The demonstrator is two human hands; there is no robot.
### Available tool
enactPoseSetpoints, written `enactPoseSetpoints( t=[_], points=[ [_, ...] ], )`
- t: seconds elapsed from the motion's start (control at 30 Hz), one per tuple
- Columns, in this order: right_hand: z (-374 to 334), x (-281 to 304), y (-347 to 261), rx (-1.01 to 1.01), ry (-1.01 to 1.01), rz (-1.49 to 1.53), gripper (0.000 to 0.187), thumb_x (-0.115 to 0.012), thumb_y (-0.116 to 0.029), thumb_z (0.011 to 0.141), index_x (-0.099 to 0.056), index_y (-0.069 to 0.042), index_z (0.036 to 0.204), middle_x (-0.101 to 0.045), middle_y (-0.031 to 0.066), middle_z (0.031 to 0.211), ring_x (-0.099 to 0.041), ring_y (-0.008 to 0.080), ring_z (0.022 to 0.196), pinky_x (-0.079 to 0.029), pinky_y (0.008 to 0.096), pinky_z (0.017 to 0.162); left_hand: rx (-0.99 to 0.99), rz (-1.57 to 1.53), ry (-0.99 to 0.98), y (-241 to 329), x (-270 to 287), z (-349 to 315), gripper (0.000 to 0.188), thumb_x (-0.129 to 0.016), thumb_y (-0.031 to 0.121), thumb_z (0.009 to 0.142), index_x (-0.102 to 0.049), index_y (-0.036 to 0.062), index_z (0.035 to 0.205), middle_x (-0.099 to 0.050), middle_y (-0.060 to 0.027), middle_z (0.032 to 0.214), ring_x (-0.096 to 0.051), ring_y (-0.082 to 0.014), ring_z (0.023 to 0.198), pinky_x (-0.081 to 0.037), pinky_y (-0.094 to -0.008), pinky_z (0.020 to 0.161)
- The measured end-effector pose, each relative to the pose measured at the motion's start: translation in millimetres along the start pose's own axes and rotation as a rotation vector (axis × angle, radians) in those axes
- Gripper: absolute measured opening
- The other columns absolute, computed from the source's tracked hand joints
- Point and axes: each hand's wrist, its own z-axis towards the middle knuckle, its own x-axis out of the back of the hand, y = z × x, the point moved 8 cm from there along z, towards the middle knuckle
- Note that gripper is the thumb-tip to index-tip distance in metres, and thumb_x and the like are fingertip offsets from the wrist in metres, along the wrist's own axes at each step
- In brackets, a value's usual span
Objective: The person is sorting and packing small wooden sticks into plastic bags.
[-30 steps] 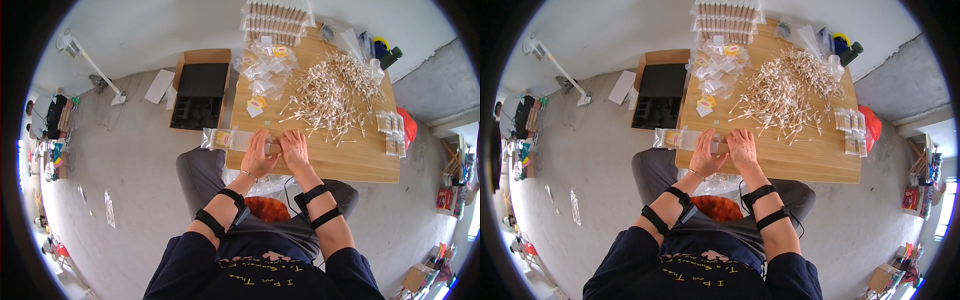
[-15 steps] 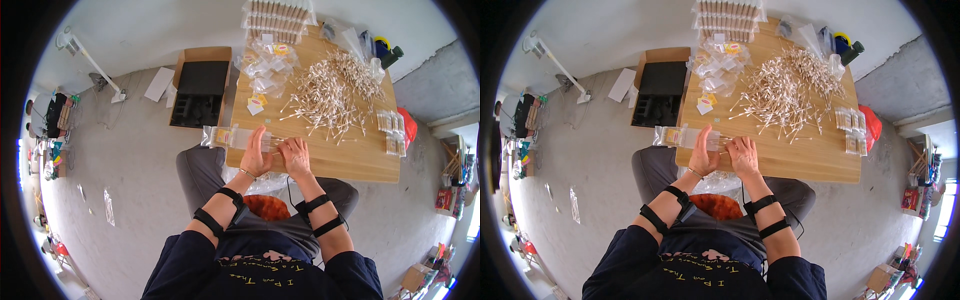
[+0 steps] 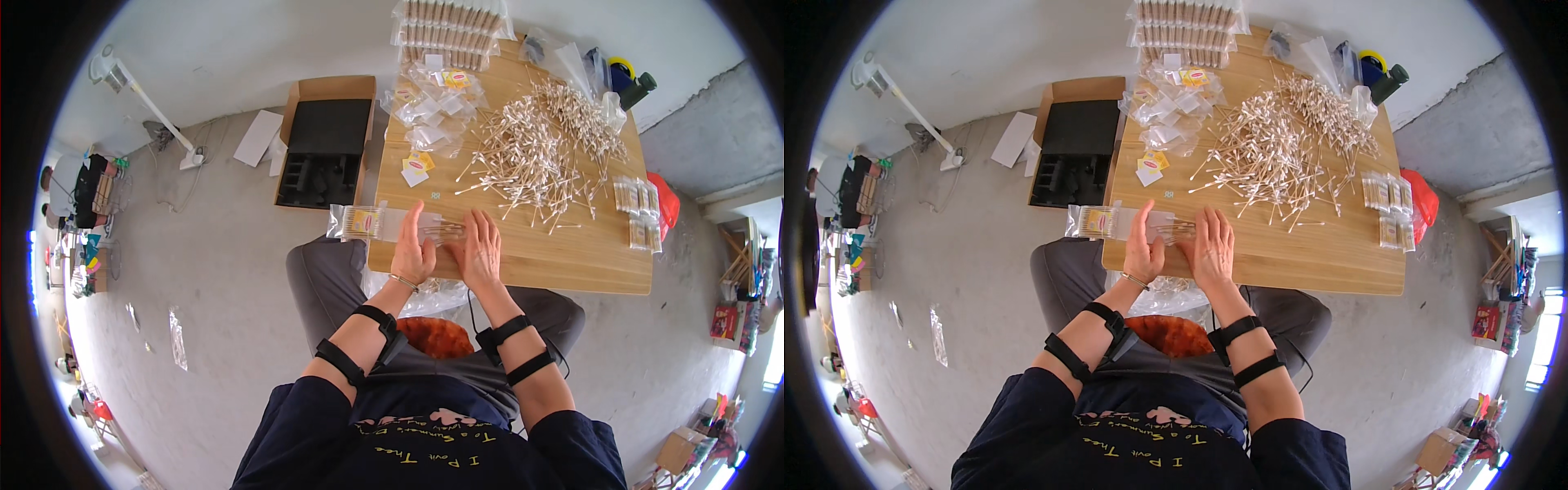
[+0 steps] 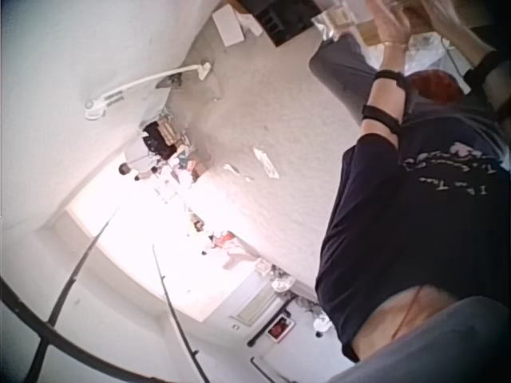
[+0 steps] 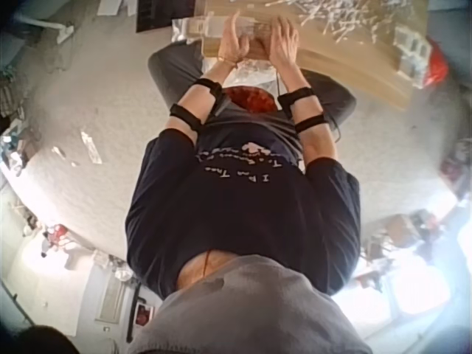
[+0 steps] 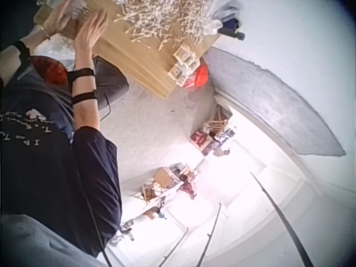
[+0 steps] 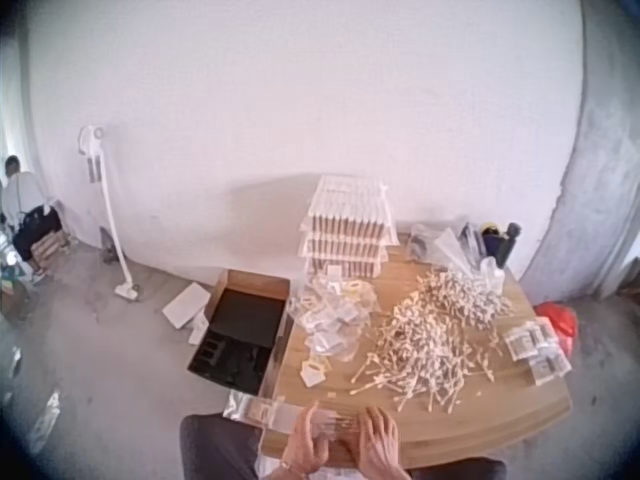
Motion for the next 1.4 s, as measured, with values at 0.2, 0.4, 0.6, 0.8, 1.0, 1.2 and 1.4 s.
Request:
enactPoseSetpoints(
  t=[0.2,0.4,0.6,0.8,1.0,1.2,1.4],
  points=[
    [7.6,-18.6,-3.3,-0.028,0.0,0.059,0.073,-0.076,-0.024,0.081,-0.042,-0.004,0.142,-0.039,0.0171,0.151,-0.031,0.0382,0.142,-0.024,0.052,0.118,0.036,-0.129,0.141,-16.3,7.2,0.8,0.063,-0.046,-0.007,0.085,-0.033,-0.0029,0.147,-0.042,-0.0236,0.147,-0.041,-0.0377,0.137,-0.031,-0.0417,0.116],
    [16.3,-8.2,-14.3,0.1,-0.048,-0.018,0.075,-0.077,-0.024,0.079,-0.044,-0.006,0.144,-0.04,0.0142,0.151,-0.03,0.0382,0.144,-0.022,0.0522,0.118,0.084,-0.188,0.15,-22.0,11.2,-1.4,0.058,-0.046,-0.004,0.09,-0.035,-0.0033,0.146,-0.043,-0.0223,0.147,-0.042,-0.0347,0.137,-0.033,-0.0406,0.115],
    [38.3,-12.3,-19.5,0.263,-0.15,0.069,0.067,-0.077,-0.024,0.078,-0.05,-0.008,0.137,-0.05,0.0117,0.14,-0.039,0.0348,0.137,-0.027,0.0515,0.117,0.077,-0.193,0.152,-21.7,8.8,-0.2,0.055,-0.042,-0.004,0.091,-0.038,-0.001,0.147,-0.042,-0.0173,0.149,-0.041,-0.0286,0.14,-0.032,-0.0383,0.116],
    [12.2,-16.6,-19.6,0.158,-0.053,0.015,0.054,-0.074,-0.026,0.081,-0.056,-0.011,0.13,-0.054,0.0092,0.122,-0.046,0.0316,0.124,-0.028,0.0515,0.116,0.076,-0.168,0.154,-16.8,12.5,1.1,0.048,-0.044,0.015,0.101,-0.037,-0.0031,0.145,-0.045,-0.0225,0.146,-0.043,-0.0344,0.137,-0.032,-0.0401,0.114],
    [-5.3,-13.1,-28.0,0.094,-0.014,-0.083,0.055,-0.069,-0.03,0.086,-0.053,-0.009,0.134,-0.05,0.0121,0.131,-0.043,0.0327,0.13,-0.024,0.0524,0.117,0.15,-0.178,0.153,-15.0,13.7,-3.1,0.05,-0.04,0.027,0.105,-0.038,-0.0022,0.146,-0.045,-0.0211,0.148,-0.042,-0.0331,0.139,-0.031,-0.0393,0.115],
    [-14.1,-32.3,-31.6,0.115,-0.186,-0.208,0.07,-0.054,-0.041,0.094,-0.036,-0.001,0.148,-0.032,0.0177,0.157,-0.022,0.0339,0.149,-0.016,0.0503,0.121,0.157,-0.218,0.069,-11.9,-0.3,-6.4,0.051,-0.04,0.026,0.106,-0.036,-0.0018,0.148,-0.043,-0.0206,0.15,-0.039,-0.0313,0.141,-0.03,-0.0381,0.115],
    [-0.7,-33.7,-30.9,0.103,-0.256,-0.249,0.07,-0.046,-0.044,0.098,-0.032,0.0,0.15,-0.028,0.0197,0.159,-0.021,0.035,0.15,-0.014,0.0494,0.122,0.17,-0.235,0.037,-11.1,-6.7,4.3,0.05,-0.04,0.026,0.106,-0.038,-0.0016,0.148,-0.043,-0.0193,0.15,-0.039,-0.0286,0.142,-0.029,-0.0368,0.116]
  ],
)
